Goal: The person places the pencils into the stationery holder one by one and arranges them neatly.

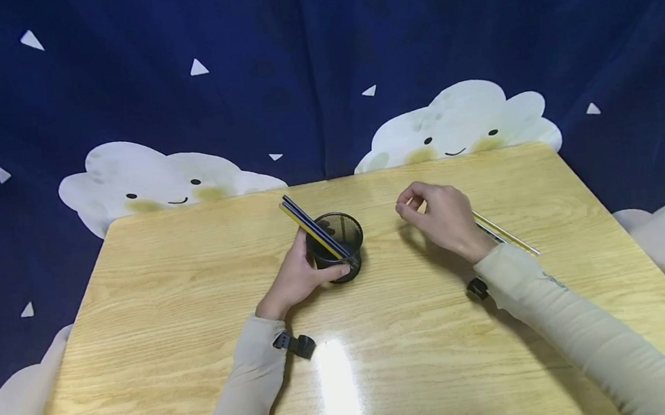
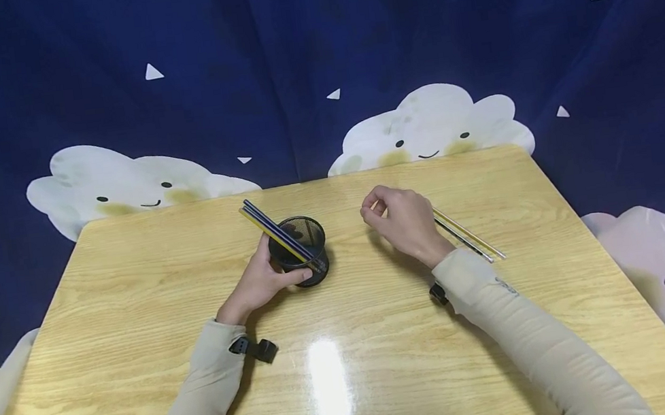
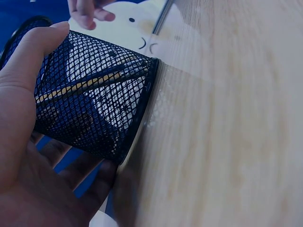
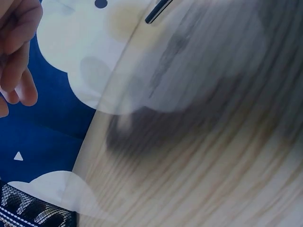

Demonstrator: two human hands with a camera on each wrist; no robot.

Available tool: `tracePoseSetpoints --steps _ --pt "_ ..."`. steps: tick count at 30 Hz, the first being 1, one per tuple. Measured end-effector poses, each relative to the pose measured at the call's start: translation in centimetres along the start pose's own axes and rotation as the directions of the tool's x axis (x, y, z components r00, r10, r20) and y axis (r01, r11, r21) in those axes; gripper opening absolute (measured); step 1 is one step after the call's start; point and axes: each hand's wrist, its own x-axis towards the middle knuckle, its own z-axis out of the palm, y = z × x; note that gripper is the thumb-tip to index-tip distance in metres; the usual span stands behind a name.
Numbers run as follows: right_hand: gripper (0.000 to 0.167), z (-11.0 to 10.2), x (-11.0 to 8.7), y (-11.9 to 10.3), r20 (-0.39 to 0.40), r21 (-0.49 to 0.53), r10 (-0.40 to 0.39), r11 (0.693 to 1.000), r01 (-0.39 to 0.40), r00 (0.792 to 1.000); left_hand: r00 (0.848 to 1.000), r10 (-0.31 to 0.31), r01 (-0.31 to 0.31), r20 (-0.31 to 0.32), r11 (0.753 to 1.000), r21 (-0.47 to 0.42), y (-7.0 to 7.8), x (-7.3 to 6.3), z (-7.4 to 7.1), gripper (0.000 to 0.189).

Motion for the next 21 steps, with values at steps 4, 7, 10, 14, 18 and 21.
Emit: tracePoseSetpoints --steps 4,7,10,14,18,21 --pt "0.014 -0.2 -0.2 0.5 0.006 -0.020 0.007 1.000 -0.007 1.000 1.000 -0.008 0.008 -0.004 1.000 0.003 -0.1 -0.1 0.1 0.095" --pt "0.014 -0.3 -0.4 1.0 0.011 -0.037 0.010 0.999 -0.009 1.000 1.000 -0.011 0.011 -0.004 1.000 0.002 -0.1 -0.1 0.1 0.095" --pt "0.014 -0.4 -0.7 1.5 0.020 -0.057 0.012 0.998 -0.011 1.000 1.000 -0.011 0.011 -0.004 1.000 0.013 -0.1 -0.1 0.1 0.096" --pt "0.013 -0.5 -1.1 2.1 0.033 -0.079 0.016 0.997 -0.013 0.999 1.000 -0.003 0.003 0.000 1.000 0.022 -0.1 -0.2 0.0 0.099" --pt "0.013 -0.7 -1.3 2.5 0.045 -0.098 0.015 0.995 -0.010 0.999 1.000 0.001 -0.001 0.007 1.000 0.021 -0.2 -0.1 0.0 0.101" --pt "0.012 -0.9 -1.4 2.8 0.053 -0.116 0.016 0.993 -0.010 0.998 1.000 -0.003 0.003 0.006 1.000 0.021 -0.1 -0.2 0.0 0.101"
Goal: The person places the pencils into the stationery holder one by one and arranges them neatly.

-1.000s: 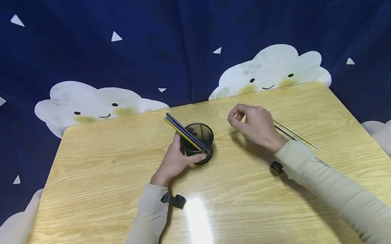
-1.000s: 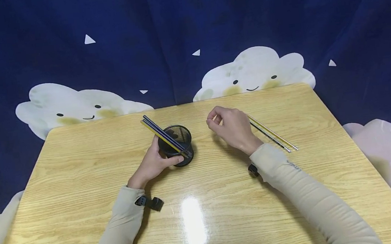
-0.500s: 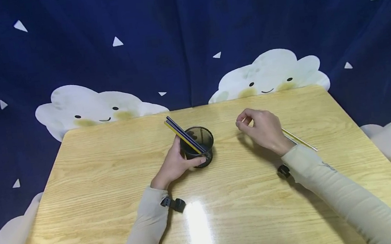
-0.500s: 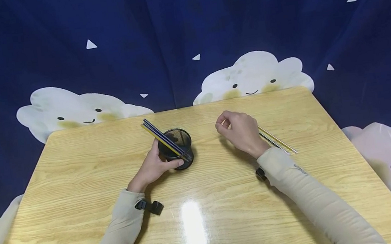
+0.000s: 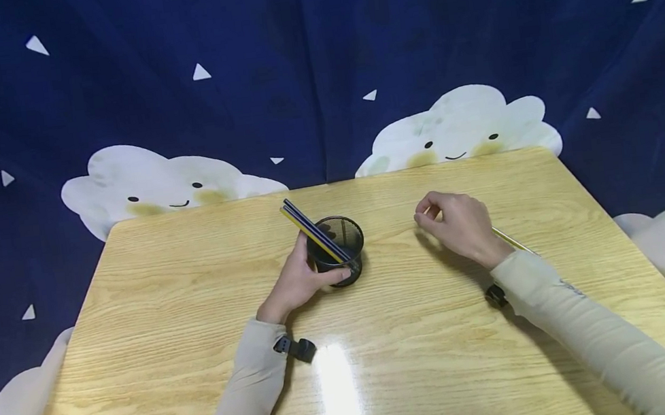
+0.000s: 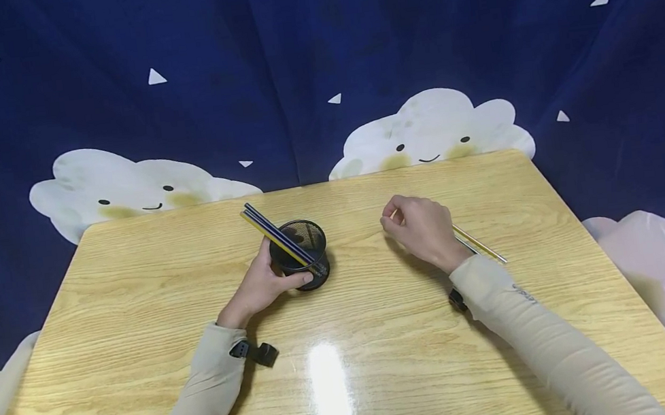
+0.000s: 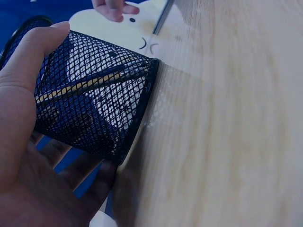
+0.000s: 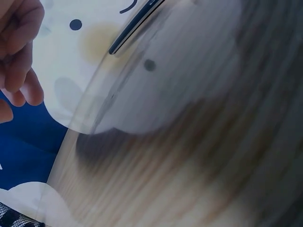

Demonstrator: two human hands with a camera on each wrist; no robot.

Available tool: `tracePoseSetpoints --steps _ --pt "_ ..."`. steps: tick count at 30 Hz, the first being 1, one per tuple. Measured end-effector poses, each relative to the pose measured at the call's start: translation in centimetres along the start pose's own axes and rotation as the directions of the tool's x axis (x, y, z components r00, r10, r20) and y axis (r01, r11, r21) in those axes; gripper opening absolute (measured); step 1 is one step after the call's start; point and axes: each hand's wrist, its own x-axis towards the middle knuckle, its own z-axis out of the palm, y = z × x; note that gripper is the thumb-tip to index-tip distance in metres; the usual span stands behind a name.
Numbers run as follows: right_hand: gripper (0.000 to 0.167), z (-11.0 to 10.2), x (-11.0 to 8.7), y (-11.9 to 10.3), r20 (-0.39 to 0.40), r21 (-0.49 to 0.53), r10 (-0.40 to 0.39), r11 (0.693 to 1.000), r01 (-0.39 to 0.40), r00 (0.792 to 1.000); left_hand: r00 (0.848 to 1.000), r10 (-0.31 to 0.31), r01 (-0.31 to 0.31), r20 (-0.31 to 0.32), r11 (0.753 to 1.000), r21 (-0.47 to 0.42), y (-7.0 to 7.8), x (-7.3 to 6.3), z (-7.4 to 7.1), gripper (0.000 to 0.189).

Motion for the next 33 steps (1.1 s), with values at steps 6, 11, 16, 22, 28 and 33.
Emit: tracePoseSetpoints --steps 6,11,16,22,28,33 --pt "0.011 -0.2 -0.4 0.8 0.012 -0.033 0.021 0.999 -0.021 1.000 1.000 -0.006 0.006 -0.004 1.000 0.002 0.1 -0.1 0.1 0.100" --pt "0.010 -0.4 -0.7 1.2 0.030 -0.050 0.043 0.998 -0.042 0.999 1.000 -0.011 0.011 -0.009 1.000 0.002 0.1 0.0 0.1 0.098" --pt "0.010 -0.7 -0.7 1.5 0.048 -0.046 0.046 0.998 -0.044 0.998 1.000 -0.004 0.004 -0.005 1.000 -0.009 0.1 0.0 0.1 0.098" --pt "0.012 -1.2 -0.7 1.7 0.068 -0.052 0.047 0.998 -0.044 0.997 1.000 -0.005 0.005 -0.002 1.000 -0.011 0.1 0.0 0.1 0.099" --pt "0.013 -1.7 -0.7 2.2 0.081 -0.083 0.070 0.995 -0.063 0.994 1.000 -0.002 0.002 -0.009 1.000 -0.014 0.0 0.0 0.2 0.099" --pt "0.014 -2.1 -0.7 2.8 0.094 -0.130 0.091 0.988 -0.078 0.991 1.000 0.015 -0.015 -0.014 1.000 -0.013 0.0 0.0 0.2 0.096"
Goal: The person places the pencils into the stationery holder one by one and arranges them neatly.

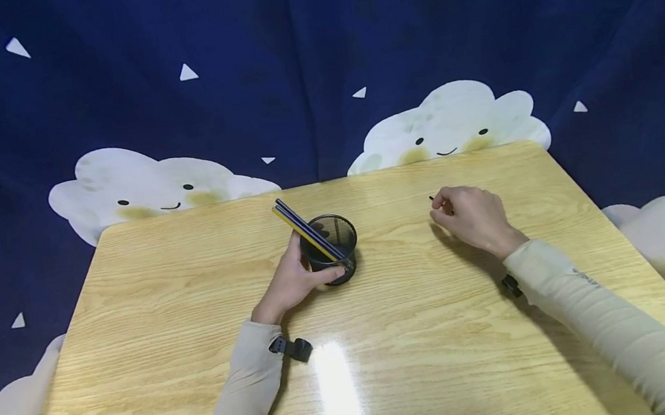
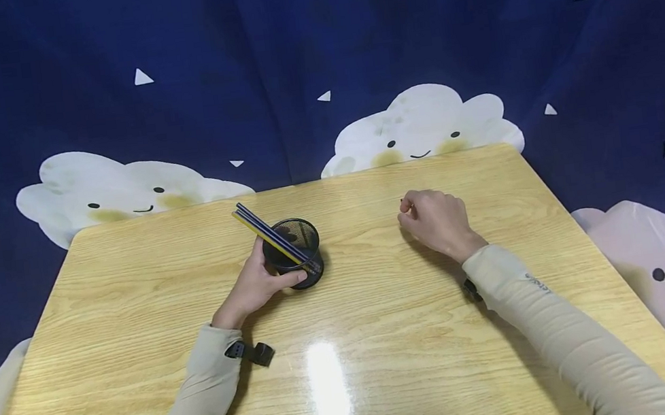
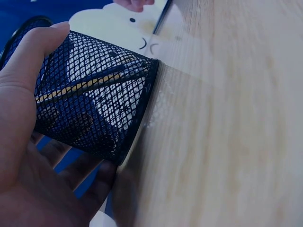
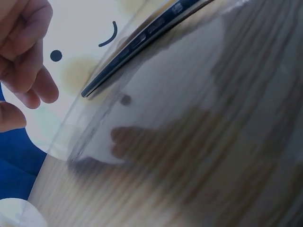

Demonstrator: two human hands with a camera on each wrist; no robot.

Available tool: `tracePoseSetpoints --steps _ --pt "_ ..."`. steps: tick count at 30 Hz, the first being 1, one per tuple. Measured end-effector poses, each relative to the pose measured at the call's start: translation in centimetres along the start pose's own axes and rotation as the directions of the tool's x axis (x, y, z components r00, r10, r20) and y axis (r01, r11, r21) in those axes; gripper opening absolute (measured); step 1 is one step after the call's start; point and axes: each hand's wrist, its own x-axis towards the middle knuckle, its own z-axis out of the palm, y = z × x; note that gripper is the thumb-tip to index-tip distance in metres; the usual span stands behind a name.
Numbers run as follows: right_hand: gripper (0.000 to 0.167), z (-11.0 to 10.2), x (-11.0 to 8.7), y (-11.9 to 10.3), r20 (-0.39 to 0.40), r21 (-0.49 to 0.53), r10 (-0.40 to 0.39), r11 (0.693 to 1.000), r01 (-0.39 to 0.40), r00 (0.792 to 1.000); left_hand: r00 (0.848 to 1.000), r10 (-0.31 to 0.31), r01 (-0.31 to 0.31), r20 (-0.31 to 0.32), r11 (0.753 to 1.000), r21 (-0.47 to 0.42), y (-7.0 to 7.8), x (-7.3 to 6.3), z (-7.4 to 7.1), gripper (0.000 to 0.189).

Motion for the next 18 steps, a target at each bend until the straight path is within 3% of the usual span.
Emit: tracePoseSetpoints --steps 18 --pt "0.012 -0.8 -0.2 1.8 0.091 -0.088 0.059 0.995 -0.051 0.994 1.000 0.008 -0.008 0.015 1.000 -0.014 -0.2 0.2 0.0 0.097"
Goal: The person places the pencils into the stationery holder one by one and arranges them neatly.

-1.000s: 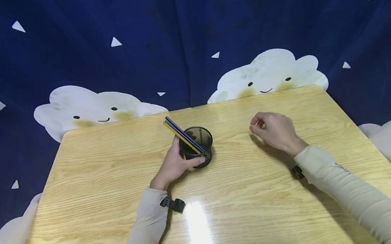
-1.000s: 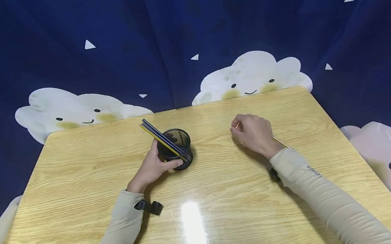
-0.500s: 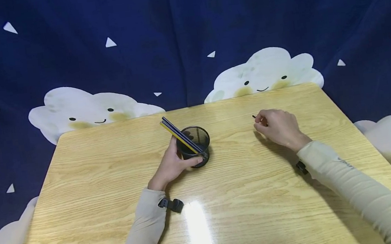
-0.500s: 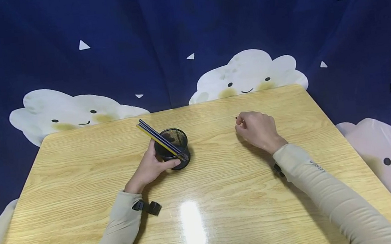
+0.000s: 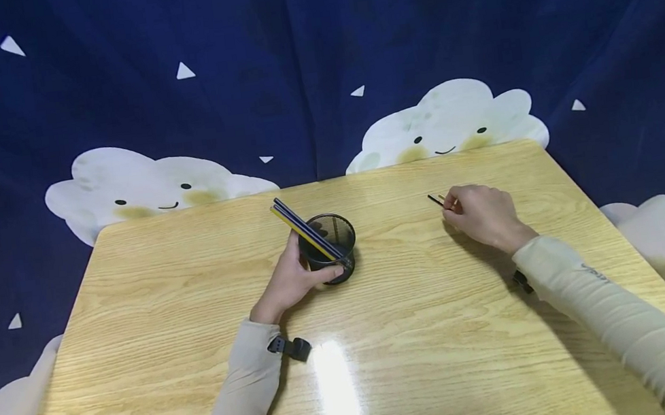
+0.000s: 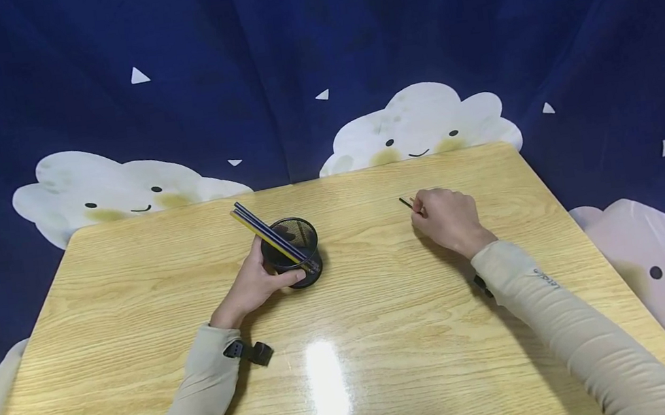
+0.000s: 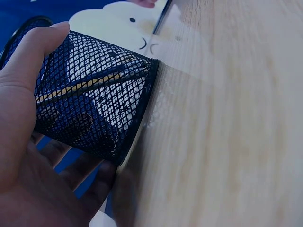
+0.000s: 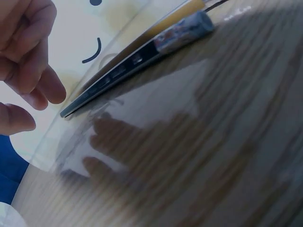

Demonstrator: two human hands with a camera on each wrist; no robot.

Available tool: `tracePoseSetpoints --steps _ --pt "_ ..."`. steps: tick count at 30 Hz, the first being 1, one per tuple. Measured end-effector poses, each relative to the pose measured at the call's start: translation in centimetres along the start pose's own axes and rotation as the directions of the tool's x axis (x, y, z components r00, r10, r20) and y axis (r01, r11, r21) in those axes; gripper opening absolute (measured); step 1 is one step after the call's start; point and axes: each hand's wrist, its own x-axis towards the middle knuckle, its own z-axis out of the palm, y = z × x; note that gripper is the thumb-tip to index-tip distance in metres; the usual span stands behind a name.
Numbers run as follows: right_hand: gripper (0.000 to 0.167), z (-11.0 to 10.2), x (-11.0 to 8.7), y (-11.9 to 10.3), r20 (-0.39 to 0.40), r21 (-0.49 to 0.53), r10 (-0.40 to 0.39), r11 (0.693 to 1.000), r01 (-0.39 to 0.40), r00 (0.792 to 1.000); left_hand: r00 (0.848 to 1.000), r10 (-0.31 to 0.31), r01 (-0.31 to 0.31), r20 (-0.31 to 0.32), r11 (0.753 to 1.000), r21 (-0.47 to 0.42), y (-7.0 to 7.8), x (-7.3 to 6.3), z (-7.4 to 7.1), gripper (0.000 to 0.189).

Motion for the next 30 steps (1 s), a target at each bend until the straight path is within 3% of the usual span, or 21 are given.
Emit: tracePoseSetpoints --steps 30 --pt "0.011 0.6 0.9 1.9 0.085 -0.081 0.035 0.996 -0.028 0.996 1.000 0.008 -0.008 -0.009 1.000 0.001 0.1 -0.1 -0.1 0.099"
